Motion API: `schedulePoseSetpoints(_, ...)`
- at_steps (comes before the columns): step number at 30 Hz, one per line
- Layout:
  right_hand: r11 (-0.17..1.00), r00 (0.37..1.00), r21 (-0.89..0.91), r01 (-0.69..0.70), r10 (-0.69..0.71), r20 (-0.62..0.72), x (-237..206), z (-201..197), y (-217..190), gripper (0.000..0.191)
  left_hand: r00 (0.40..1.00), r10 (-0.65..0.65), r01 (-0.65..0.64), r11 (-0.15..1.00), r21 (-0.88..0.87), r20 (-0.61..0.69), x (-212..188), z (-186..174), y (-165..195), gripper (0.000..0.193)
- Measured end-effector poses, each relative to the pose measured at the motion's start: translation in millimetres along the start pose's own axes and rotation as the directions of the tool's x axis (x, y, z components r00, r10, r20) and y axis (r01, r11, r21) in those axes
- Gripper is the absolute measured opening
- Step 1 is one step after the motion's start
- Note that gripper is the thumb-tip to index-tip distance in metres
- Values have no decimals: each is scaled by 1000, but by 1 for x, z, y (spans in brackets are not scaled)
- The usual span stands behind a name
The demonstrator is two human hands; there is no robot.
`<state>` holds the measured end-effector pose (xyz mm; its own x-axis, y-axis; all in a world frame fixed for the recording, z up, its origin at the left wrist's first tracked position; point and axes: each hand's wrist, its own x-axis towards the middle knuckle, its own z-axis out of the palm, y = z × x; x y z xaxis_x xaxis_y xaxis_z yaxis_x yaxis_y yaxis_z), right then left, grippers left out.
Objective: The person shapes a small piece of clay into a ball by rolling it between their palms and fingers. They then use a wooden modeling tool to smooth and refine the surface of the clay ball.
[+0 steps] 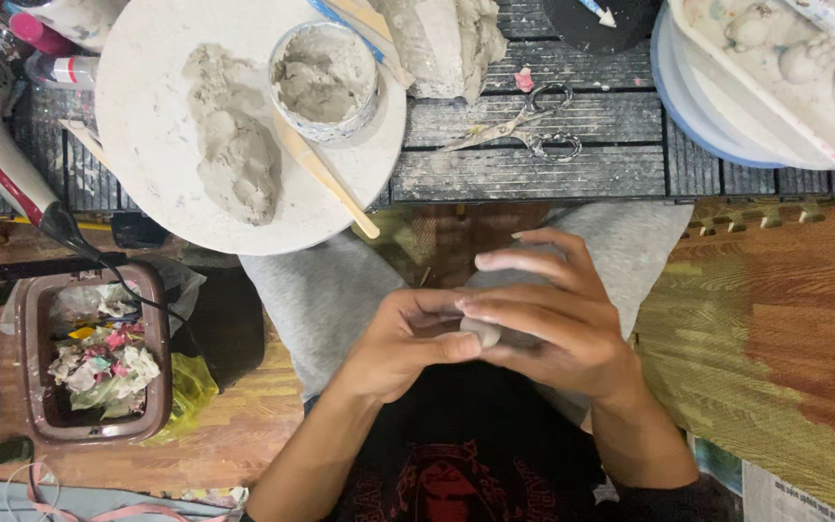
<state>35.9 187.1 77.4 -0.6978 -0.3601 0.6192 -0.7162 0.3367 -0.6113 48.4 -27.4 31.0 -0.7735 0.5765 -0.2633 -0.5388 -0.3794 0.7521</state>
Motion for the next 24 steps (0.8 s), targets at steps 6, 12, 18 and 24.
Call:
schedulePoseSetpoints(6,999,999,-35,20,-19,41,2,-5,6,30,993,66,-74,994,85,98,-2,4,13,40)
schedulePoseSetpoints(12,996,999,-83,20,-17,36,1,-1,4,38,984,169,-178,968,179,64,-3,11,21,38)
schedulePoseSetpoints(18,995,999,-98,9,-13,-33,-2,2,0,31,950,302,-310,908,283,75,-2,25,26,47)
schedulePoseSetpoints(24,986,997,-160,54,-63,-50,0,6,3,31,906,413,-249,692,678,-89,-6,38,29,38)
